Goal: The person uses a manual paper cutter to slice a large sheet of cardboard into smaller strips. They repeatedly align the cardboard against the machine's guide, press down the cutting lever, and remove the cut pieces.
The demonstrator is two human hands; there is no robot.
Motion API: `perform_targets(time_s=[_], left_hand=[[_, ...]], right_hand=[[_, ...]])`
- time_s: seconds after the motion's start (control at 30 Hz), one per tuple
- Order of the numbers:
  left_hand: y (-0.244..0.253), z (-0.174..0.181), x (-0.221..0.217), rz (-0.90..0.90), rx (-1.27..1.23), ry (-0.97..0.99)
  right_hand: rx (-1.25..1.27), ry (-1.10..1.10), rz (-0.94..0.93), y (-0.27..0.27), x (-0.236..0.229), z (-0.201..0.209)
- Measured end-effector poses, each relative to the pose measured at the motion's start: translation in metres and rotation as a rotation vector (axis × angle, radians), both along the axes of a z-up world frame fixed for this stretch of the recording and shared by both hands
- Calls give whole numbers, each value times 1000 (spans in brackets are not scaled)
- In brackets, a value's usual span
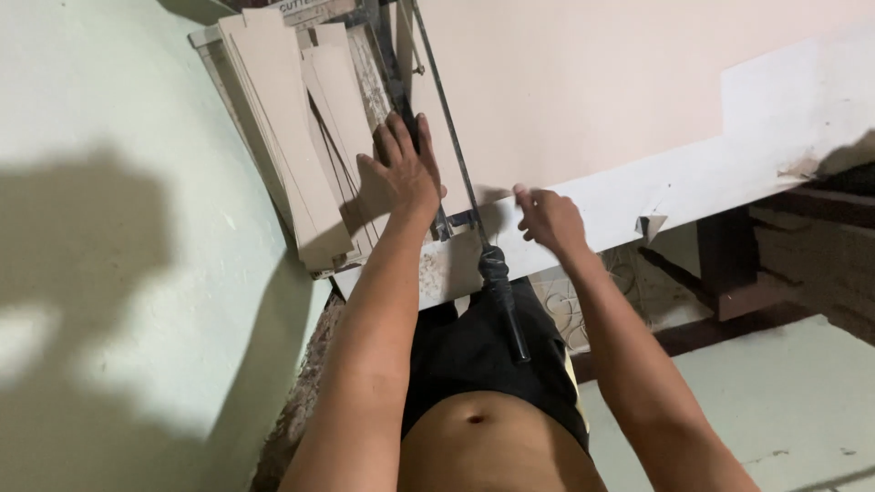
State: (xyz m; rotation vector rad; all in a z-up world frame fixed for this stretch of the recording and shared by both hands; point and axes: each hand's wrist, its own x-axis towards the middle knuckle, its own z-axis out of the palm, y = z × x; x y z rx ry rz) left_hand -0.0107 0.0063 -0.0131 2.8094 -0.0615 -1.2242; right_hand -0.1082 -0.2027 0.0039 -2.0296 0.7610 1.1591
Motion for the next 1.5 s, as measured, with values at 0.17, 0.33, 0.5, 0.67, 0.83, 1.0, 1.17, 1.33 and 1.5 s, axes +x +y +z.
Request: perform_targets(time_s=[0.17,0.33,0.5,0.67,0.83,1.0,1.17,1.33,1.5], left_hand=[[-1,-10,4,-13,71,35],[1,-31,3,33,4,21],[1,-36,-3,68,-80,-84],[0,-46,-4,26,-10,-30],[-1,-1,-7,-145,69,-70],[5,-76,-46,-690,-70,-226],[29,-42,-64,-613,-530,-215],[102,-5,-51,-935,-236,-240],[111,19,-41,-884,-227,-184]], right_hand=[[-29,21,356,86,9,203],[-223,-260,578,96,-93,18],[-294,-529,593,82,-126,-42],[-179,-335,552,74,-134,-91],[2,-267,313,77,-70,91],[238,-63,100,35,-33,168],[229,-299,-782,-20,-19,-12],[389,-331,-1184,-39,-10,-56],[283,-223,-1070,-40,-21,-59]])
